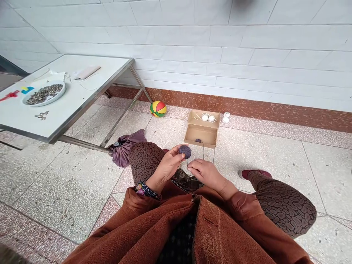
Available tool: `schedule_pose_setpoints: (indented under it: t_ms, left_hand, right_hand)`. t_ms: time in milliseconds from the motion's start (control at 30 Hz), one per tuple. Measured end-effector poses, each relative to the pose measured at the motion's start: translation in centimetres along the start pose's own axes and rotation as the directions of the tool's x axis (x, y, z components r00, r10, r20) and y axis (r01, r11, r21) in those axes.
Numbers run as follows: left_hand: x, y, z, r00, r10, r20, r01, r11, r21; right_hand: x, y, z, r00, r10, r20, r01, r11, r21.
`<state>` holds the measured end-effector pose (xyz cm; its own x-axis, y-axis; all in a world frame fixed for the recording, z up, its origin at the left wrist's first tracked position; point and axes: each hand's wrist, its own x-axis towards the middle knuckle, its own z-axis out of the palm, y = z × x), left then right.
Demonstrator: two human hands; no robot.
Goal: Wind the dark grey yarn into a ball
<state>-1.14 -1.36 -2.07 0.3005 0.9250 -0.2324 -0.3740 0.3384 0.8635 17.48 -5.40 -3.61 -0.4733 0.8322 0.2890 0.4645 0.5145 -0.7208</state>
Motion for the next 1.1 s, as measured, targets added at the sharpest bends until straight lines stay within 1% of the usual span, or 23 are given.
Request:
schedule_pose_setpoints:
  t_ms: [33,100,167,233,300,400,467,500,600,700,767,833,900,933,1000,1033,1100]
  left_hand:
    - [0.1,-0.1,-0.1,1.000,-0.001,-0.021,0.002,0.999,0.033]
    - [0.1,-0.2,-0.3,1.000,-0.012,-0.014,0.013,0.995,0.095]
    - [-0.1,-0.1,-0.2,0.998,-0.028,0.057,0.021,0.993,0.117]
    - [-0.5,0.2,0.0,0.987,-0.037,0.154,0.023,0.996,0.090]
    - [-0.9,0.5,0.3,0.971,-0.047,0.236,0.042,0.999,0.025]
    - [-1.1,0.9,0.6,0.952,-0.102,0.288,0.131,0.988,-0.081]
    - [-1.0,0.9,0.6,0.954,-0.135,0.267,0.175,0.976,-0.131]
    - [-0.9,0.8,0.6,0.958,-0.147,0.245,0.189,0.970,-0.155]
    - [-0.5,0.5,0.5,0.965,-0.187,0.182,0.228,0.942,-0.247]
    - [-0.3,0.4,0.5,0.963,-0.225,0.151,0.264,0.905,-0.334]
    - [-0.2,0.5,0.6,0.965,-0.229,0.125,0.259,0.897,-0.358]
    - [-0.2,0.7,0.5,0.975,-0.209,0.075,0.222,0.914,-0.338]
    - [-0.1,0.7,0.3,0.985,-0.171,0.005,0.166,0.949,-0.269]
    - [-0.1,0.7,0.2,0.988,-0.151,-0.025,0.142,0.965,-0.222]
    - [-0.1,0.7,0.0,0.991,-0.125,-0.045,0.119,0.985,-0.121]
    - [-0.1,0.7,-0.1,0.992,-0.121,-0.028,0.119,0.990,-0.072]
    - [-0.3,0.7,-0.1,0.990,-0.133,0.052,0.133,0.991,0.010]
  right_hand:
    - [0.0,-0.6,-0.7,0.999,-0.038,0.028,0.038,0.999,0.005]
    - [0.6,-1.3,-2.3,0.997,-0.078,0.016,0.078,0.997,0.018]
    - [1.6,-1.5,-3.8,0.995,-0.072,-0.070,0.074,0.997,0.022]
    - [2.7,-1.0,-4.5,0.981,-0.005,-0.194,0.010,1.000,0.023]
    - [3.2,-0.3,-4.1,0.965,0.062,-0.256,-0.049,0.997,0.057]
    - [2.8,0.6,-2.2,0.958,0.145,-0.248,-0.117,0.985,0.125]
    - [2.0,1.0,-0.9,0.951,0.191,-0.244,-0.163,0.978,0.132]
    - [1.5,1.2,-0.4,0.950,0.202,-0.240,-0.180,0.977,0.109]
    - [0.3,1.6,0.2,0.966,0.166,-0.198,-0.178,0.983,-0.044]
    - [-0.3,1.7,0.2,0.989,0.092,-0.117,-0.114,0.973,-0.199]
    - [-0.6,1.3,0.0,0.998,0.041,-0.056,-0.053,0.968,-0.246]
    - [-0.7,0.3,-0.5,1.000,-0.026,0.006,0.027,0.973,-0.231]
    - [-0.5,-0.9,-1.5,0.996,-0.087,0.036,0.092,0.981,-0.168]
    - [-0.3,-1.5,-2.1,0.994,-0.104,0.024,0.106,0.985,-0.134]
    - [0.5,-2.2,-3.5,0.992,-0.108,-0.068,0.102,0.991,-0.086]
    - [1.1,-2.3,-4.1,0.986,-0.097,-0.137,0.088,0.994,-0.071]
    - [2.3,-1.8,-4.9,0.963,-0.043,-0.267,0.030,0.998,-0.053]
